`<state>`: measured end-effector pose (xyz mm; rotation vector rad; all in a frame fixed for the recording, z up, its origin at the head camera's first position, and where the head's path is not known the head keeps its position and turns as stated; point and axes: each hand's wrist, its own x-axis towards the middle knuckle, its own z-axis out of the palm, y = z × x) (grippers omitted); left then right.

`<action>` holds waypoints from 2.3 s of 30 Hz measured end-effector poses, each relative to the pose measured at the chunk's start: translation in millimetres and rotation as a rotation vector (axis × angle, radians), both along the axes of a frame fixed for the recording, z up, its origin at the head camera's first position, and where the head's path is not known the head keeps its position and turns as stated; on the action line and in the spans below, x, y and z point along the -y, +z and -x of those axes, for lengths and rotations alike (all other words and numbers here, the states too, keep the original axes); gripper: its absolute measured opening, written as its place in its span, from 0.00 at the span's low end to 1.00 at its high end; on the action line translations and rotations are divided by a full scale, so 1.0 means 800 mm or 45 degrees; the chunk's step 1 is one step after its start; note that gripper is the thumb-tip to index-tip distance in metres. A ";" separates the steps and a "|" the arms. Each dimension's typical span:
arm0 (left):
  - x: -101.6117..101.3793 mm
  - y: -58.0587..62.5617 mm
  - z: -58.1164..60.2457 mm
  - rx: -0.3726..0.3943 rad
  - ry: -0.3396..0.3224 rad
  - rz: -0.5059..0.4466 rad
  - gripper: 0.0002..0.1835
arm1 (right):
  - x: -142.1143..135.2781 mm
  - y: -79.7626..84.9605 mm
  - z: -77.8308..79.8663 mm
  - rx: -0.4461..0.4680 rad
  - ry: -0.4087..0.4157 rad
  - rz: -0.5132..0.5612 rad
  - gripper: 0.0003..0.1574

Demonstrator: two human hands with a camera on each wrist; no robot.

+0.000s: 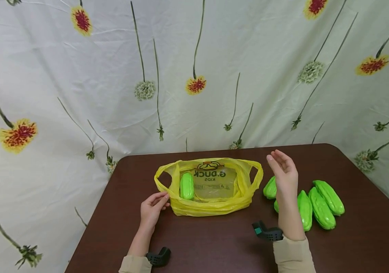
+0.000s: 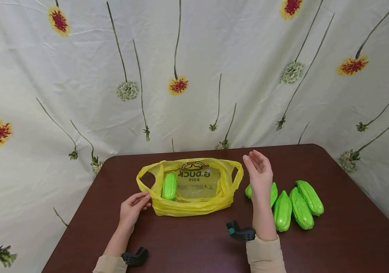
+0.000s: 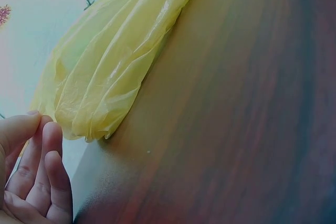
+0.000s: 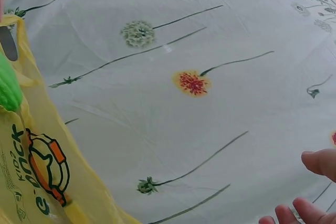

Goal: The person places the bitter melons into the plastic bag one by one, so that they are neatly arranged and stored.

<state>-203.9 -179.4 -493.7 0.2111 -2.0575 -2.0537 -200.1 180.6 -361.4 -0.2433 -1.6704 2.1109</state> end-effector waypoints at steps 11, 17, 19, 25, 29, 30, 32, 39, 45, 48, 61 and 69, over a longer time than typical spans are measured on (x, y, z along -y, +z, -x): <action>-0.001 0.000 0.000 0.016 0.003 0.002 0.16 | -0.033 0.002 -0.010 -0.072 -0.084 0.120 0.19; -0.002 0.001 -0.001 0.015 -0.006 -0.010 0.16 | -0.052 -0.001 -0.013 -0.097 -0.134 0.166 0.16; -0.002 0.001 0.000 0.017 -0.005 -0.010 0.16 | -0.059 -0.004 -0.014 -0.092 -0.149 0.171 0.17; 0.000 0.000 0.000 0.018 -0.014 -0.008 0.16 | -0.078 -0.010 -0.018 -0.050 -0.205 0.212 0.19; 0.001 -0.004 0.001 -0.010 -0.004 0.012 0.16 | -0.088 -0.011 -0.021 -0.053 -0.250 0.300 0.18; 0.001 -0.005 0.001 -0.018 0.002 0.017 0.15 | -0.090 -0.012 -0.022 -0.053 -0.263 0.315 0.18; 0.001 -0.006 0.001 -0.029 0.007 0.020 0.15 | -0.096 -0.013 -0.024 -0.049 -0.297 0.337 0.18; 0.002 -0.004 0.000 -0.025 -0.007 0.028 0.16 | -0.119 -0.025 -0.032 -0.034 -0.378 0.342 0.22; 0.002 -0.004 0.001 -0.034 -0.002 0.030 0.16 | -0.135 -0.036 -0.038 -0.013 -0.458 0.461 0.24; 0.002 -0.005 0.001 -0.033 0.002 0.031 0.15 | -0.142 -0.042 -0.040 0.009 -0.500 0.479 0.25; 0.002 -0.007 0.002 -0.009 0.003 0.015 0.14 | -0.164 -0.068 -0.046 0.085 -0.626 0.428 0.23; 0.002 -0.006 0.001 -0.012 -0.001 0.027 0.13 | -0.172 -0.078 -0.043 0.042 -0.705 0.492 0.22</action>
